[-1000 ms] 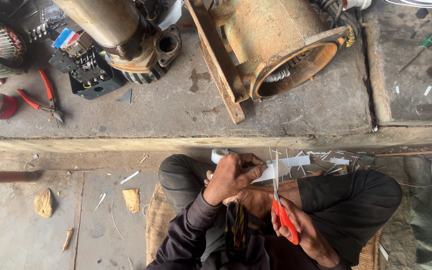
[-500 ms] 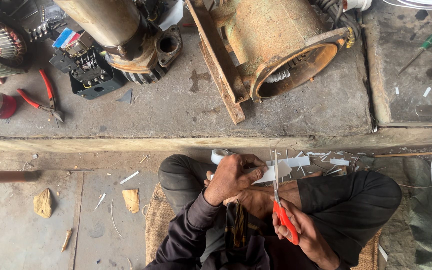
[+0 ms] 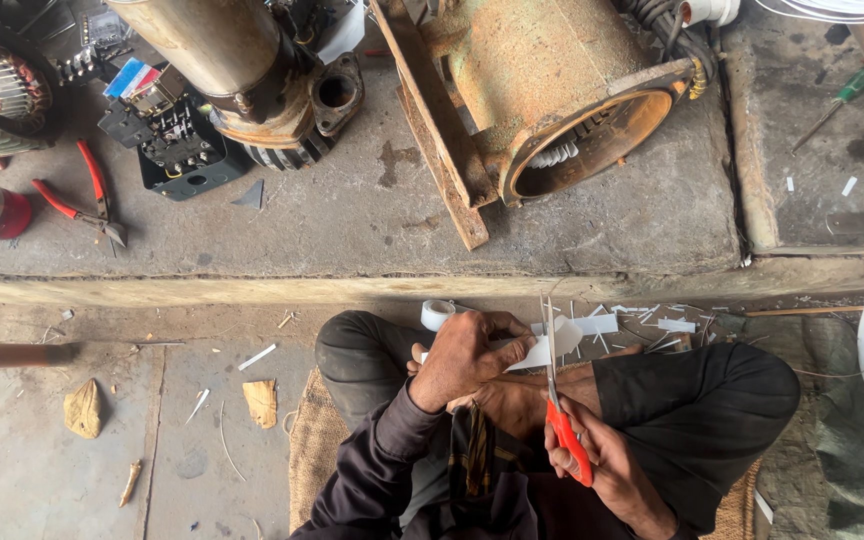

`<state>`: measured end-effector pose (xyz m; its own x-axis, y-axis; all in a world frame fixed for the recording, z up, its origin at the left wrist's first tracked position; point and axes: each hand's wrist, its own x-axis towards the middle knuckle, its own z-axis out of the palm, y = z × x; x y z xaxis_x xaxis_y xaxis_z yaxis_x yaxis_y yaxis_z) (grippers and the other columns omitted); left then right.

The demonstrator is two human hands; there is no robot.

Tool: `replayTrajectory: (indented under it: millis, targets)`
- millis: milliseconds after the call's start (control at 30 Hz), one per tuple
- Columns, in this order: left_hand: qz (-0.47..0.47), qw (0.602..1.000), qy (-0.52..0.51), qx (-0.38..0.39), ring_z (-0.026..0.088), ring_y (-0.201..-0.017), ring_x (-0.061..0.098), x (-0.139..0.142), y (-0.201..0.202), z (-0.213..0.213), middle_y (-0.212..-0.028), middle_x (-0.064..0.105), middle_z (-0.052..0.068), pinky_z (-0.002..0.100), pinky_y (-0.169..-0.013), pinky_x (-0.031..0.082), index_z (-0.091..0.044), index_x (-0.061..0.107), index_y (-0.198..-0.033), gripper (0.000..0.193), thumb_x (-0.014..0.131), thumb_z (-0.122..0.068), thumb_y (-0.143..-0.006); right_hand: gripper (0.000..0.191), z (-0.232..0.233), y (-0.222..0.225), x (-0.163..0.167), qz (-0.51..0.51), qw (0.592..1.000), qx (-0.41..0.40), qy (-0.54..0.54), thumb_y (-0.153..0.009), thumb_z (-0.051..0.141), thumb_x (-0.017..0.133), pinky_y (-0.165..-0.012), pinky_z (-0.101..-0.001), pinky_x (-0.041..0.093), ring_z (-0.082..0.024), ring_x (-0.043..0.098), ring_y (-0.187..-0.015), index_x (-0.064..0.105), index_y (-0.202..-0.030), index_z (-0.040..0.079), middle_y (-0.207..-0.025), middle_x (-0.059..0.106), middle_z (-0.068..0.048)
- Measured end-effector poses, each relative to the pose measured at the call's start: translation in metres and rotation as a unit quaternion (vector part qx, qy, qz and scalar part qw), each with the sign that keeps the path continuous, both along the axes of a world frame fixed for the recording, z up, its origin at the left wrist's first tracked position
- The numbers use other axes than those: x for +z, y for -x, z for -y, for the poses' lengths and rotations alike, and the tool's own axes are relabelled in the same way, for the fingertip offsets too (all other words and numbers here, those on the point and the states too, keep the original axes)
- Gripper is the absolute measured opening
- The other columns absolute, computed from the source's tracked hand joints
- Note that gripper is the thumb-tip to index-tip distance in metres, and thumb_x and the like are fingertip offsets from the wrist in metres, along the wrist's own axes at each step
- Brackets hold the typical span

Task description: The person sits on the floor cutting strips from a roll of white insulating sheet with scissors and folding the pieces. They insert the folded insulation strips one at a time into the slots of a motor stator housing mounted on a wooden bracket, pressing each strip into place by hand.

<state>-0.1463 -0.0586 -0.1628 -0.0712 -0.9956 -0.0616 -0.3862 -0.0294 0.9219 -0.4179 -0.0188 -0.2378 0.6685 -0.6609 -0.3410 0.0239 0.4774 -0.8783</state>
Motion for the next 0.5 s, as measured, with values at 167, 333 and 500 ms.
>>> replayTrajectory:
  millis: [167, 333, 500]
  targets:
    - [-0.002, 1.0, 0.003, -0.015, 0.019, -0.059, 0.073, -0.003, 0.001, -0.001, -0.075, 0.076, 0.01, 0.031, -0.057, 0.056, -0.005, 0.079, -0.098, 0.026, 0.075, -0.03, -0.09, 0.077, 0.002, 0.0, 0.0, 0.005, 1.0, 0.0, 0.017, -0.089, 0.021, 0.071, -0.066, -0.0315, 0.056, -0.016, 0.062, -0.075, 0.038, -0.155, 0.001, -0.097, 0.06, -0.01]
    - [0.009, 1.0, 0.001, -0.009, 0.018, -0.059, 0.073, -0.006, 0.003, -0.003, -0.075, 0.076, 0.011, 0.031, -0.057, 0.055, -0.006, 0.079, -0.098, 0.025, 0.076, -0.03, -0.09, 0.074, -0.002, 0.003, -0.01, -0.01, 1.0, -0.013, 0.005, -0.088, 0.015, 0.07, -0.063, -0.0312, 0.055, -0.016, 0.062, -0.071, 0.039, -0.154, 0.0, -0.095, 0.061, -0.011]
    - [0.001, 0.999, -0.036, -0.005, 0.019, -0.057, 0.071, -0.01, 0.003, -0.004, -0.073, 0.076, 0.011, 0.032, -0.056, 0.055, -0.006, 0.08, -0.098, 0.022, 0.076, -0.027, -0.09, 0.07, 0.004, 0.011, -0.016, -0.021, 0.999, -0.018, 0.036, -0.088, 0.013, 0.071, -0.066, -0.0323, 0.057, -0.018, 0.066, -0.076, 0.041, -0.151, 0.002, -0.098, 0.065, -0.012]
